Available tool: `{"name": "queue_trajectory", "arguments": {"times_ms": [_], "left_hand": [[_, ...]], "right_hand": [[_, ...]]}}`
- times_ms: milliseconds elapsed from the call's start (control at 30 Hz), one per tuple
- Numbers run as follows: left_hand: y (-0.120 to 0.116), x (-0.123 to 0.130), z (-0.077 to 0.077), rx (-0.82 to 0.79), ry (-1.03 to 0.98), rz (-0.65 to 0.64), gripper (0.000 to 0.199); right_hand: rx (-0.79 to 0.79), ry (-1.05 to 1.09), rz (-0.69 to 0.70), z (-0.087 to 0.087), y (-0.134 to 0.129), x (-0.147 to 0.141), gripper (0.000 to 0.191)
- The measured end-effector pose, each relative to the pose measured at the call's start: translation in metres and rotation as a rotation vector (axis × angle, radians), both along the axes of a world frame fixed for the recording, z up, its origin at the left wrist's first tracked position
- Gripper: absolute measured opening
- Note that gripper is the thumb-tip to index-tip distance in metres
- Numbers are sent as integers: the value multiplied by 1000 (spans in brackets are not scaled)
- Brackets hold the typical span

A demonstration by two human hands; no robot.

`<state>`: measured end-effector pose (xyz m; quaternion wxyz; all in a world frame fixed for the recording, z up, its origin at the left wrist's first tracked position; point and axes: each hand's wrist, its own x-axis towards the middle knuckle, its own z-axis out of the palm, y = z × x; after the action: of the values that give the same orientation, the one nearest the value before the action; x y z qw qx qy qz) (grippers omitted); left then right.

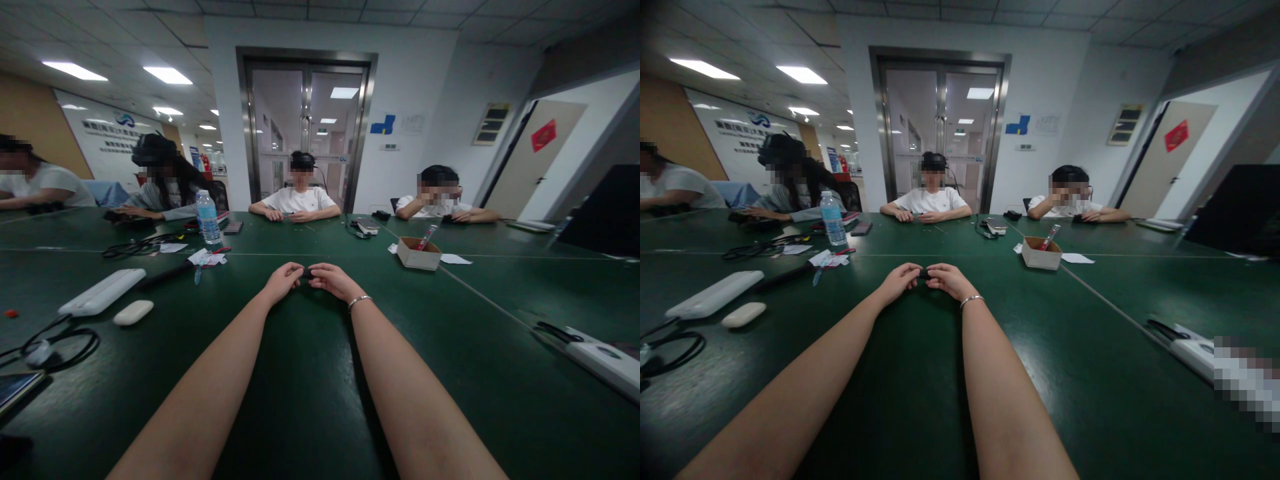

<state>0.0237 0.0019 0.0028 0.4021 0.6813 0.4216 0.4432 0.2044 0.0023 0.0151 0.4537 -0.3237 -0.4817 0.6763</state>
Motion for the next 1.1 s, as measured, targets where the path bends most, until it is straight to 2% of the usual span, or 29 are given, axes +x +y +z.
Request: {"name": "queue_trajectory", "arguments": {"times_ms": [267, 433, 633, 1100], "left_hand": [[1, 1, 0, -20, 17, -31, 30], [4, -1, -4, 16, 33, 39, 25], [0, 0, 2, -12, 7, -12, 29], [0, 2, 1, -15, 3, 52, 27]], "right_hand": [[-3, -4, -1, -1, 1, 1, 15], [3, -18, -4, -1, 2, 0, 16], [8, -17, 5, 1, -1, 1, 14], [0, -11, 6, 0, 0, 0, 16]]}}
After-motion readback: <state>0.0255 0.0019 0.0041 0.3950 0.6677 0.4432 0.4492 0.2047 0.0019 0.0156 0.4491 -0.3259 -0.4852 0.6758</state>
